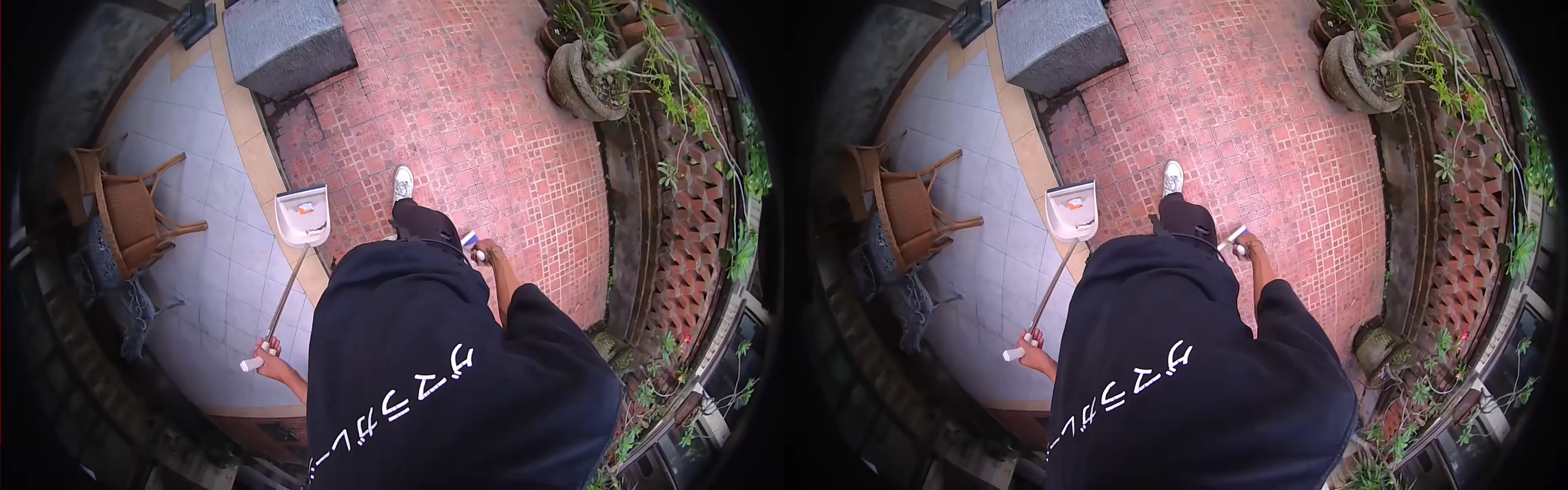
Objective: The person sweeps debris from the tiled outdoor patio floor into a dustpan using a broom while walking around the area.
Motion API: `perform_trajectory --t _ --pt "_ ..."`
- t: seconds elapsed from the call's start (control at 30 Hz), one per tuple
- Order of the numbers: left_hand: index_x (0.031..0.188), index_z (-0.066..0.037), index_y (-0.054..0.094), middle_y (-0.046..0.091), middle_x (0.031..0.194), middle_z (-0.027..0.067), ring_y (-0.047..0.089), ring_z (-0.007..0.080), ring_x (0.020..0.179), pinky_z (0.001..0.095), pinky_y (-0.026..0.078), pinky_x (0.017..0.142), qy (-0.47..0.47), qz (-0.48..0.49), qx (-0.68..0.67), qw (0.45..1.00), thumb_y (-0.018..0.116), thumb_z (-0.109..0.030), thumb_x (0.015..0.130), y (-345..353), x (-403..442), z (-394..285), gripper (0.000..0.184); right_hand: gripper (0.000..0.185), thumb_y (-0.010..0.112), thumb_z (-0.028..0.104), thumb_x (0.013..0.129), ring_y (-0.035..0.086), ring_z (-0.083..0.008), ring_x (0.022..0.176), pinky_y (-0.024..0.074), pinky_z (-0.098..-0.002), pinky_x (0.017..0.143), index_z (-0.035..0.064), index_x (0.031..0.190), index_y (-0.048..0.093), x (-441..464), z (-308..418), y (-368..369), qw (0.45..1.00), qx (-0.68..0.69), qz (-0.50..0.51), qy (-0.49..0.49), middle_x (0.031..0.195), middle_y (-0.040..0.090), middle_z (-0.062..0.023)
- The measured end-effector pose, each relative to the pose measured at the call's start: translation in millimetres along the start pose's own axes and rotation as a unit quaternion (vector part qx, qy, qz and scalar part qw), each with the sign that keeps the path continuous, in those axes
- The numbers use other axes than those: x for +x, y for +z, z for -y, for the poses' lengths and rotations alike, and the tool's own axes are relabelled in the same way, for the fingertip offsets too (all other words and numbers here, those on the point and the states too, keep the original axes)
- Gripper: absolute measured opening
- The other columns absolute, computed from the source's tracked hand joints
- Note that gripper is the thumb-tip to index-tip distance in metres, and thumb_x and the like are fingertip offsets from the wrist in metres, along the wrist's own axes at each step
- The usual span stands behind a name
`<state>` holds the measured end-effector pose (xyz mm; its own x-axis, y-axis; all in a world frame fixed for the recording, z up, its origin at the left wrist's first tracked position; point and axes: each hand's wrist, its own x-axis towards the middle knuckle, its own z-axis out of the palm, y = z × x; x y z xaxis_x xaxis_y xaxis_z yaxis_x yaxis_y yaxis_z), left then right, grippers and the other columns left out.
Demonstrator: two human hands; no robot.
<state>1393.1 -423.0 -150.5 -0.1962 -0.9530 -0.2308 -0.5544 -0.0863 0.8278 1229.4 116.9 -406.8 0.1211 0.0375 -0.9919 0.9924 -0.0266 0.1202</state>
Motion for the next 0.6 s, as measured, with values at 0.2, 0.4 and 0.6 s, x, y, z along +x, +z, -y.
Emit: perform_trajectory --t 0.2,0.4,0.6 --pt "0.088 0.003 0.057 0.061 0.07 0.0149 0.059 0.0176 0.057 0.0221 0.047 0.049 0.129 -0.007 0.029 0.991 0.041 -0.018 0.083 76 16 -147 0.027 0.013 0.05 0.011 0.076 0.056 -0.0189 0.044 0.0399 -0.0313 0.033 0.0015 0.077 0.06 72 138 42 0.89 -0.232 -0.185 -0.345 0.054 0.057 -0.0133" --pt "0.084 0.004 0.059 0.06 0.068 0.0124 0.059 0.0179 0.055 0.0242 0.048 0.049 0.294 0.02 0.023 0.955 0.042 -0.017 0.083 153 67 -263 0.027 0.014 0.051 0.015 0.08 0.049 -0.0136 0.04 0.0387 -0.0295 0.031 0.0028 0.086 0.055 -80 199 36 0.961 0.11 -0.023 -0.252 0.054 0.052 -0.0066" --pt "0.082 0.005 0.058 0.06 0.067 0.0124 0.058 0.0177 0.054 0.025 0.048 0.048 0.425 0.103 0.021 0.899 0.04 -0.017 0.084 235 89 -356 0.028 0.014 0.05 0.019 0.083 0.041 -0.0102 0.037 0.037 -0.0262 0.032 0.0059 0.089 0.048 -112 119 22 0.946 0.236 0.047 -0.217 0.052 0.042 -0.0009"
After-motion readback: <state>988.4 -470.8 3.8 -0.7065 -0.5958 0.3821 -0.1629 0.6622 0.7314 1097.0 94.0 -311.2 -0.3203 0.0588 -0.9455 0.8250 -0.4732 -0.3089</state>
